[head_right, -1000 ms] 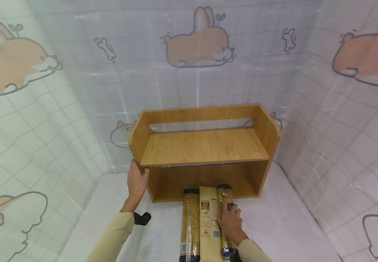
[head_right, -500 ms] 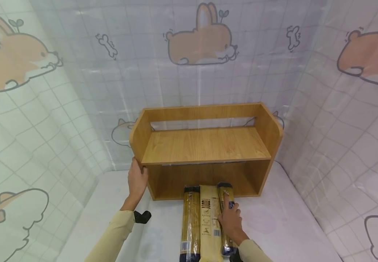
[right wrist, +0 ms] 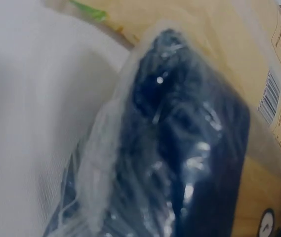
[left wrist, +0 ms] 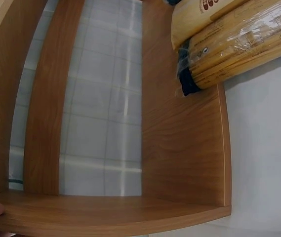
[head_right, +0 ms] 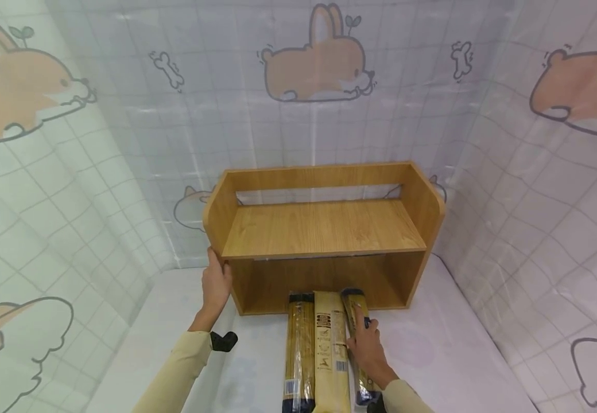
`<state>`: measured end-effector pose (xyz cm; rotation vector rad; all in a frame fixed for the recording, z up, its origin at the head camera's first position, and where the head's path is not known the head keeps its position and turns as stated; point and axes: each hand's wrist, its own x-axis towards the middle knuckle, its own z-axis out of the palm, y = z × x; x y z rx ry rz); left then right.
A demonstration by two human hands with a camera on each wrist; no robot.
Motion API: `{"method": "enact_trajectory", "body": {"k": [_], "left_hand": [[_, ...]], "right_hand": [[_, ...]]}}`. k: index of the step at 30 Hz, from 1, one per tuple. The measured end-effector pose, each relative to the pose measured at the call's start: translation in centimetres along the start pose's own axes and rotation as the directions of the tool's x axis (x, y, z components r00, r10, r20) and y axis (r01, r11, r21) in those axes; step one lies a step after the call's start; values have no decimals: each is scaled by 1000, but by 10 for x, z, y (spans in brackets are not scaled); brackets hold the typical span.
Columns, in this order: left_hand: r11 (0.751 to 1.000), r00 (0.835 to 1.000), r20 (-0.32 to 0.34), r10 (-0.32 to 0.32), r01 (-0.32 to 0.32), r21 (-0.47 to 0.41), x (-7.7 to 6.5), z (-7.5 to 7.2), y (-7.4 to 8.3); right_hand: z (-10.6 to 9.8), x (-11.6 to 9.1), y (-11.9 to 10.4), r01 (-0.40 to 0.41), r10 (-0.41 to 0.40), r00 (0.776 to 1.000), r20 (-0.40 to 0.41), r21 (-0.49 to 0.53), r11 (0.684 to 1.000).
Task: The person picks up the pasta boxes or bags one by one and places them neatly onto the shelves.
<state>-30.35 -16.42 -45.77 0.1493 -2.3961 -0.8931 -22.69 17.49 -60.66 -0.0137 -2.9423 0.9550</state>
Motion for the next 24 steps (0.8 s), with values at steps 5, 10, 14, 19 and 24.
{"method": "enact_trajectory", "body": {"k": [5,10,14,19,24], "left_hand": [[1000,1000,8,28,-28,15,0,0,-1],[999,999,23,28,-29,24,-2,-4,-2],[999,1000,12,25,-26,30,-2,-4,-2],[999,1000,19,22,-23,37,0,-2,-2],[999,1000,6,24,-24,46,-2,-3,-2]], "right_hand": [[-3,-1,5,29,-29,999,-26,-8,1000],[-8,2,8,22,-22,1000,8,-7,1000],[-15,6,10,45,-42,998,42,-62,997],[-29,11,10,168,-168,986,10,-171,971],[-45,17,7,319,-322,946,29,-250,914]]}}
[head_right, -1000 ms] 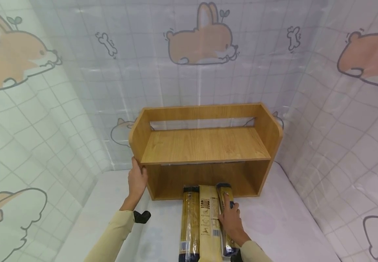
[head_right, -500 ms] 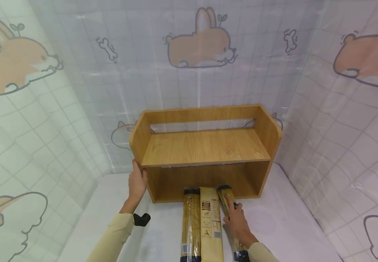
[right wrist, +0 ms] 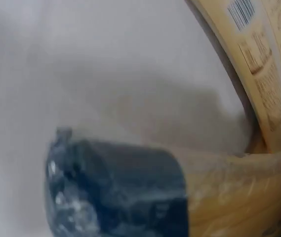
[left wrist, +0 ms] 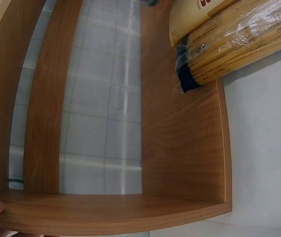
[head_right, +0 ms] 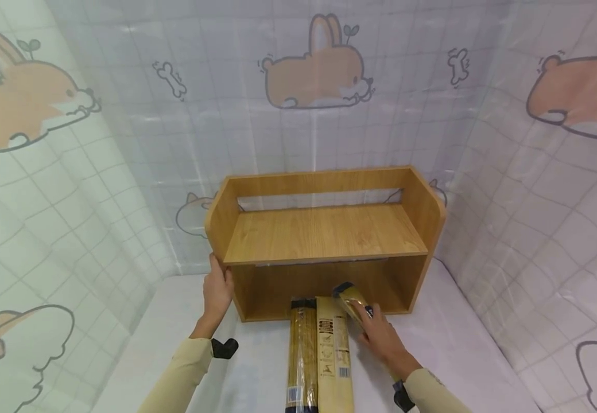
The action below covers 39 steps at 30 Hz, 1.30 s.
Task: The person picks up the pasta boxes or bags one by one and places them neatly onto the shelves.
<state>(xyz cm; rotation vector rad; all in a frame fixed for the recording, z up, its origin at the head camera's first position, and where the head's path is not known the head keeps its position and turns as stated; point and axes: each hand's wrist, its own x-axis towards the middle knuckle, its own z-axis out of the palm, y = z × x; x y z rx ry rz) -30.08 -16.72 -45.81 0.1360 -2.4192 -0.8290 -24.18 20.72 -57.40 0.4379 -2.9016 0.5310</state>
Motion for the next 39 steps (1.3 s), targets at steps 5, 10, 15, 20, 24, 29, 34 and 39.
{"method": "enact_trajectory", "body": {"k": [5,10,15,20,24,29,34,39], "left_hand": [[999,998,-45,33,-34,-18,-1,-2,1],[998,996,-70,64,-65,-12,1,-3,0],[1000,1000,-17,22,-22,-5,2,-4,-2],[1000,1000,13,2,-2,-4,1,-4,-5],[1000,1000,25,-13,13,-3,-1,-3,-7],[1000,999,34,-6,6,-4,-2,-3,-6],[1000,1000,18,17,-17,-4,-1,-1,-3],[1000,1000,-7,0,0,-2,0,0,-2]], "right_hand": [[-17,7,-1,197,-202,975,-93,-62,978],[-28,14,-7,321,-346,924,-161,-160,933],[-34,14,-16,360,-395,905,-156,-215,908],[-42,13,-23,415,-467,862,-195,-256,873],[-50,12,-28,470,-530,818,-226,-271,840],[-70,11,-35,484,-561,781,-273,-303,821],[-98,15,-40,427,-507,797,-328,-288,857],[-119,23,-43,422,-488,770,-411,-245,873]]}}
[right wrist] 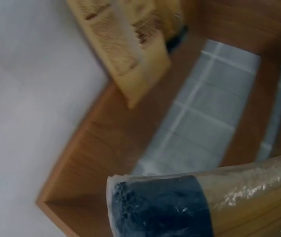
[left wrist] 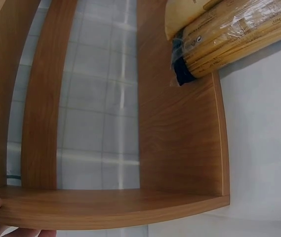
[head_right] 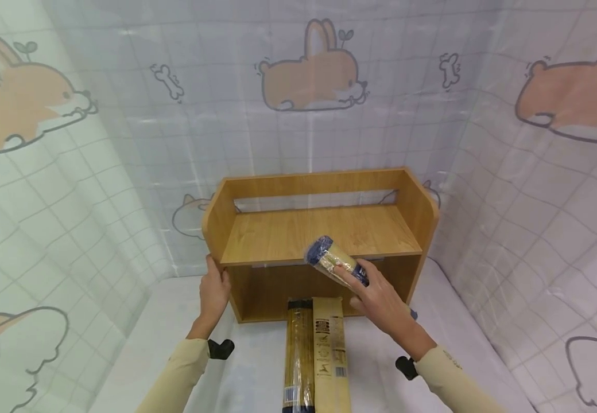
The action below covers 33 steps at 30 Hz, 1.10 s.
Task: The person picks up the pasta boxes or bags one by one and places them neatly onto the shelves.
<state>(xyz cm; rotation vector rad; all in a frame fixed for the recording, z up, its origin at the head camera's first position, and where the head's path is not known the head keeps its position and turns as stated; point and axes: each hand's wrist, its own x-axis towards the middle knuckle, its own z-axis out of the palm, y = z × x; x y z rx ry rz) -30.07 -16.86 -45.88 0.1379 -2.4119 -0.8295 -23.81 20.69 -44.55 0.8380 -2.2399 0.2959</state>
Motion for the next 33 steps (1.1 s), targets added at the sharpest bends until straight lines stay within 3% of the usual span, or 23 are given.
{"method": "enact_trajectory", "body": {"k": [9,14,19,33], "left_hand": [[1000,1000,22,-13,13,24,-1,-1,-4],[1000,1000,12,0,0,28,0,1,-4],[999,1000,5,15,-16,32,1,3,-3],[1000,1000,29,2,-2,22,0,-1,-2]], "right_hand": [[-19,25,13,-200,200,980,18,38,979],[-27,41,27,-239,240,971,-26,13,971],[-30,53,40,-305,308,947,-94,38,951],[-29,59,66,-421,415,895,-164,-2,907]]}}
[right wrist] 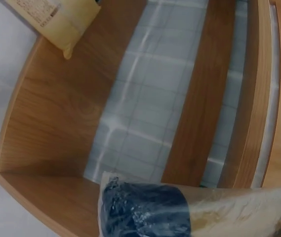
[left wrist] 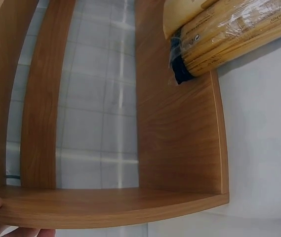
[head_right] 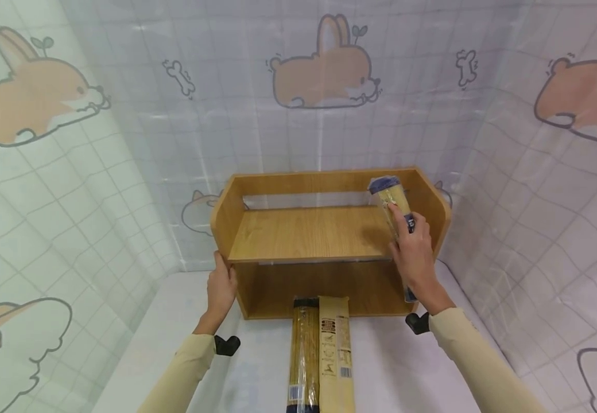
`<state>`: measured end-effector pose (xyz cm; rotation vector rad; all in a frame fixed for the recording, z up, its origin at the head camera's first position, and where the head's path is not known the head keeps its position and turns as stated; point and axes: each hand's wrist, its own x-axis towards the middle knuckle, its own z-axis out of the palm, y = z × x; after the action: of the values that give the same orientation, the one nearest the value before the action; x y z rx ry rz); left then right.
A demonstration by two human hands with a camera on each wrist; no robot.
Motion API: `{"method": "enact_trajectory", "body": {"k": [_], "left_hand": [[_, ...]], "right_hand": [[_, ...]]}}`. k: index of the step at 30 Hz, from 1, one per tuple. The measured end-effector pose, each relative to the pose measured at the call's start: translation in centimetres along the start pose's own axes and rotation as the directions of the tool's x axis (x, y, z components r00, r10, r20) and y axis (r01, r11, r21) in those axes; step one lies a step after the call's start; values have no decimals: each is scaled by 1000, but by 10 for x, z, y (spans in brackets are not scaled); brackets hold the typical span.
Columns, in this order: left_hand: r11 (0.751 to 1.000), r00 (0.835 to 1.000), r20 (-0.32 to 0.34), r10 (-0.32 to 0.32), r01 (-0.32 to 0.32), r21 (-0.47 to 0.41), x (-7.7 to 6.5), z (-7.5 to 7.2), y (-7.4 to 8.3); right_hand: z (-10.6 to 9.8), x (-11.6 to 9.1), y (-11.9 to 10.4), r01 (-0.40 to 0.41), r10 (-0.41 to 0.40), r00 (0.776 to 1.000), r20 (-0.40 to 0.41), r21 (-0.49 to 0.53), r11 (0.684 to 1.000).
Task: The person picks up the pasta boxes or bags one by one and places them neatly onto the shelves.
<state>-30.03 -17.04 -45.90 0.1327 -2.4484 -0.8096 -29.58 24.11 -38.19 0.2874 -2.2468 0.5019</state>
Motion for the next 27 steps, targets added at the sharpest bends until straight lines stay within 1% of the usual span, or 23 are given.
{"method": "enact_trajectory", "body": {"k": [5,9,14,17,19,23,24,27], "left_hand": [[1000,1000,10,1,-1,2,0,1,-1],[1000,1000,12,-8,8,2,1,1,-2],[1000,1000,10,-15,15,0,1,-2,-1],[1000,1000,20,-14,14,-5,1,-2,0],[1000,999,35,-17,17,-14,2,-1,1],[999,998,64,-24,26,-34,1,1,2],[999,997,75,-29,32,-33,1,1,2],[999,996,82,-35,37,-26,1,1,2]], "right_hand": [[1,11,7,-21,21,999,-34,-9,1000],[4,18,10,-54,53,998,-42,-15,998],[9,23,14,-85,85,995,-49,-2,996],[12,24,18,-98,97,994,-50,-15,995],[13,25,20,-101,99,994,-40,-36,994],[14,26,24,-96,97,995,7,-75,992],[14,26,25,-92,94,995,19,-83,992],[14,27,27,-78,82,996,36,-112,991]]}}
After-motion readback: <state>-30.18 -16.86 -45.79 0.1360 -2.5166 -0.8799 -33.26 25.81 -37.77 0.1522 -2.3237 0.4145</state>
